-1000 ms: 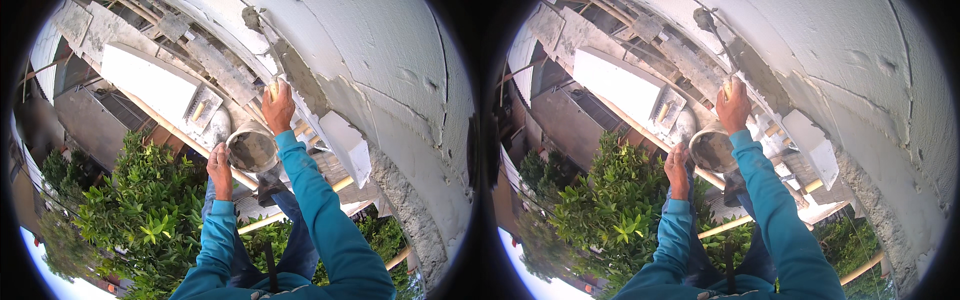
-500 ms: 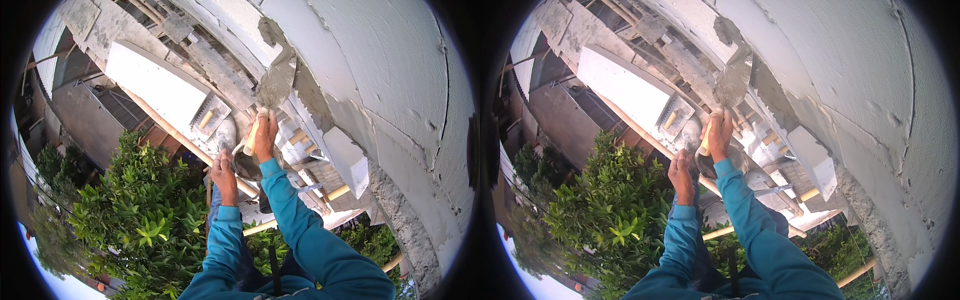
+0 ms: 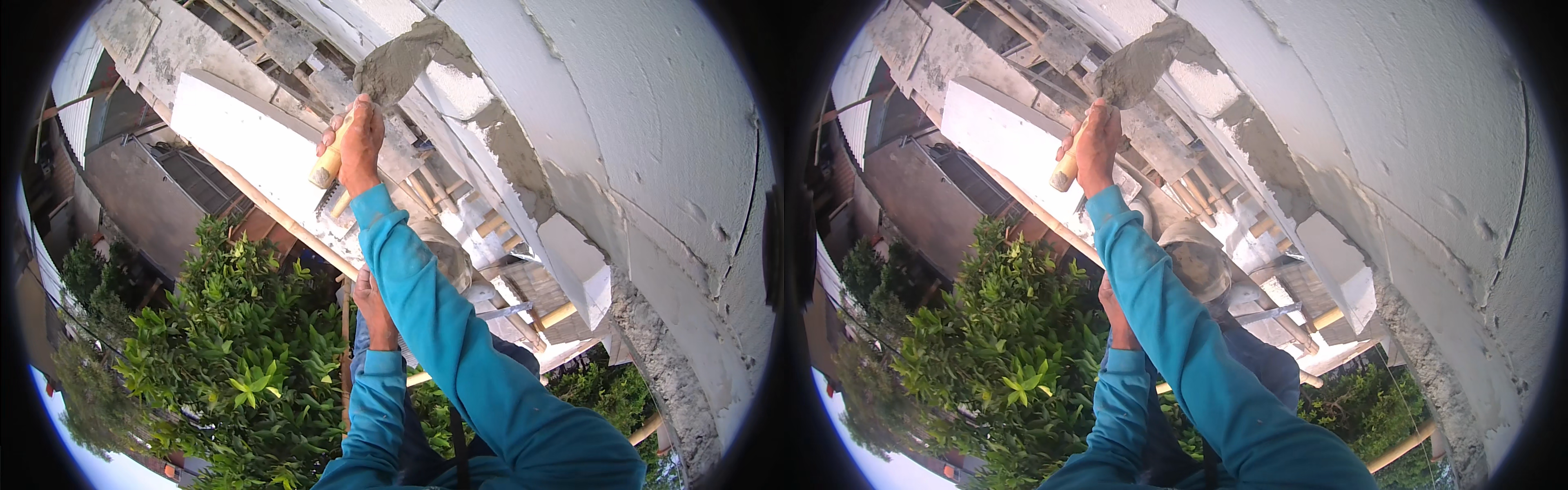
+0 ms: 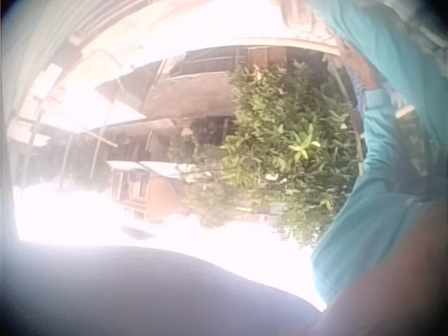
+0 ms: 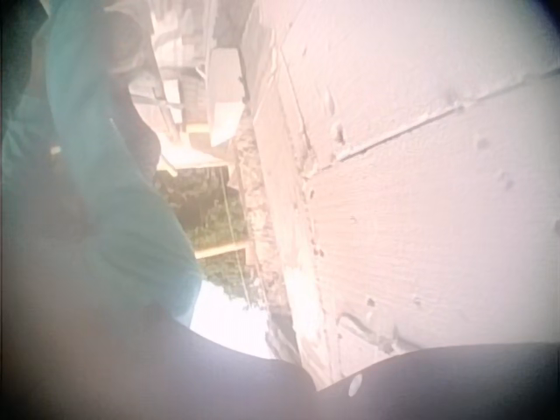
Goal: The person applies cement to a wall using a trowel, then positions and presses a white rectangular tile into the cement. The person repeats this process, applying cement and placing additional tiles on the wall.
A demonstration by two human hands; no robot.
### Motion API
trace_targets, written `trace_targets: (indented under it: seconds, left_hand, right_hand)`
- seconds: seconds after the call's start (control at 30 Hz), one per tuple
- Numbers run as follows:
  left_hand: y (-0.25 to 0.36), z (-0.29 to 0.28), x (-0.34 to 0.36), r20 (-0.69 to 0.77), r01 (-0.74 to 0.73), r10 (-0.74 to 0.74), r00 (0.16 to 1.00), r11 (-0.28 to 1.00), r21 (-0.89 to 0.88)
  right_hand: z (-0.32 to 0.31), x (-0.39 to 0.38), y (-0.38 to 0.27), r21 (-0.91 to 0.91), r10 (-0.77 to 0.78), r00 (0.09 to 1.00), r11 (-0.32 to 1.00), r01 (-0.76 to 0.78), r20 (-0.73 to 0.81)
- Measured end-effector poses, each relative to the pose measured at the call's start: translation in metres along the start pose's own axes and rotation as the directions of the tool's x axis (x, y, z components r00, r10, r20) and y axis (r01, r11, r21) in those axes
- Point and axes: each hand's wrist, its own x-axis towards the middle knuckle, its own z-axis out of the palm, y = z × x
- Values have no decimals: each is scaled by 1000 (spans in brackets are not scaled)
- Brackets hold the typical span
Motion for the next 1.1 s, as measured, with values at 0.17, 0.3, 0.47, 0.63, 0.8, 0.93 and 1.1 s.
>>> trace_targets:
  seconds: [0.17, 0.3, 0.47, 0.63, 0.8, 0.93, 1.1]
  left_hand:
    - [1, 2, 4, -21, 108, -106, 994, 990, 95]
    - [4, 9, 1, -13, 67, -66, 998, 998, 24]
    - [11, 19, 0, 24, 109, -109, 994, 994, -2]
    - [14, 22, 0, 46, 134, -134, 990, 991, -15]
    - [6, 21, -3, 80, 152, -153, 985, 988, 12]
    - [5, 22, -5, 91, 155, -159, 983, 987, 45]
    - [6, 25, -1, 114, 166, -172, 978, 984, 61]
  right_hand:
    - [7, 16, -22, -245, 43, 999, 969, -37, 18]
    - [-4, 22, -54, -680, -38, 999, 732, 44, 24]
    - [-65, -25, -85, -805, 60, 993, 582, -117, -101]
    - [-105, -78, -123, -857, 90, 980, 476, -199, -177]
    - [-105, -34, -167, -888, 139, 982, 424, -175, -128]
    - [-142, -54, -179, -797, 247, 949, 523, -302, -198]
    - [-180, -91, -177, -749, 255, 950, 590, -302, -182]
